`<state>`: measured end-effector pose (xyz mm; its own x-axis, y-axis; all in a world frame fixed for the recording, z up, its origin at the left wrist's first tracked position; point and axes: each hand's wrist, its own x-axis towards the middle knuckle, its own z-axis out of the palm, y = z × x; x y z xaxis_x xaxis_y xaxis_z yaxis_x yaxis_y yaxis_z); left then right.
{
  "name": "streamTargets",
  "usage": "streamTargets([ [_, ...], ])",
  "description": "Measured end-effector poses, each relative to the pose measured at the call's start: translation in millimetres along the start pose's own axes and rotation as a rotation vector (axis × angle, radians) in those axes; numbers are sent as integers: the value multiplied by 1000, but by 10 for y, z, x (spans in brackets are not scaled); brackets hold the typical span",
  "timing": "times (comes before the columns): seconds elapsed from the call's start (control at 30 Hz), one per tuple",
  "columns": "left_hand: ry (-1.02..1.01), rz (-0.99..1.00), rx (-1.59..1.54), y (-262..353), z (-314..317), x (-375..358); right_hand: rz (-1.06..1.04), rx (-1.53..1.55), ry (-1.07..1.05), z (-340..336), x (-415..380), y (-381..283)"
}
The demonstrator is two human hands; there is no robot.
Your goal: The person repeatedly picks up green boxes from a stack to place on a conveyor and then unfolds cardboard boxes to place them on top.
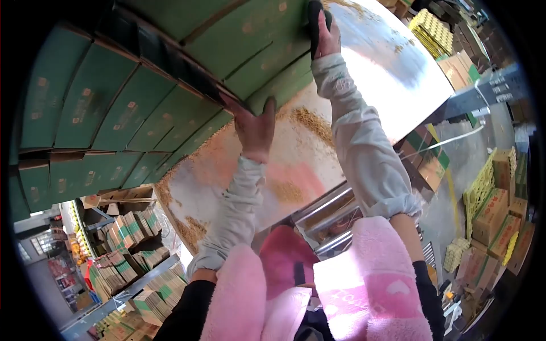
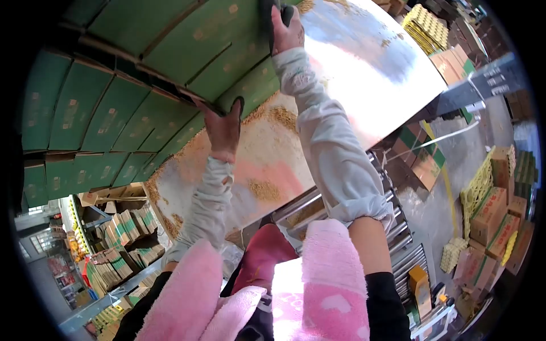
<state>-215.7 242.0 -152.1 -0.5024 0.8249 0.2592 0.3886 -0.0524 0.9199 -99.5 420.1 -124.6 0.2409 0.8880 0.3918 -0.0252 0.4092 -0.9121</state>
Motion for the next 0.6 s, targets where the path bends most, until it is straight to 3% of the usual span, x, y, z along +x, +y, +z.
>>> streamTargets([
  [0.1,26,-71,-3,257,39,-546,20,12,-18,-465,-440,-408],
  [0.2,-98,-145,28,421,2,-1089,-74,-43,19,-932,-843,-546],
  [0.23,-101,-47,-69,346,46,-1287,-127,-68,42,-1082,-949,-573],
  [0.27,-104,54,-165,322,78,-1489,-14,50,26,-1235,-1066,-639],
  [0.3,-104,45,11,508,57,-1731,-55,-50,36,-1443,-1187,-722],
  [0.37,-97,125,218,645,-4,-2157,189,326,92,-1685,-1465,-670],
  [0.43,-397,-85,266,682,-210,-2481,-608,-852,58,-2116,-1756,-514],
  [0.47,-508,-116,153,806,-350,-2484,25,-94,-66,-2152,-1702,-658],
  [0.5,-595,-106,32,1166,-562,-2364,141,183,-43,-2162,-1663,-514],
  [0.53,-627,-40,-65,1389,-790,-2180,29,12,-34,-2194,-1579,-322],
  [0.6,-498,237,-249,2366,-1397,-1686,88,173,-84,-2251,-1430,-500],
])
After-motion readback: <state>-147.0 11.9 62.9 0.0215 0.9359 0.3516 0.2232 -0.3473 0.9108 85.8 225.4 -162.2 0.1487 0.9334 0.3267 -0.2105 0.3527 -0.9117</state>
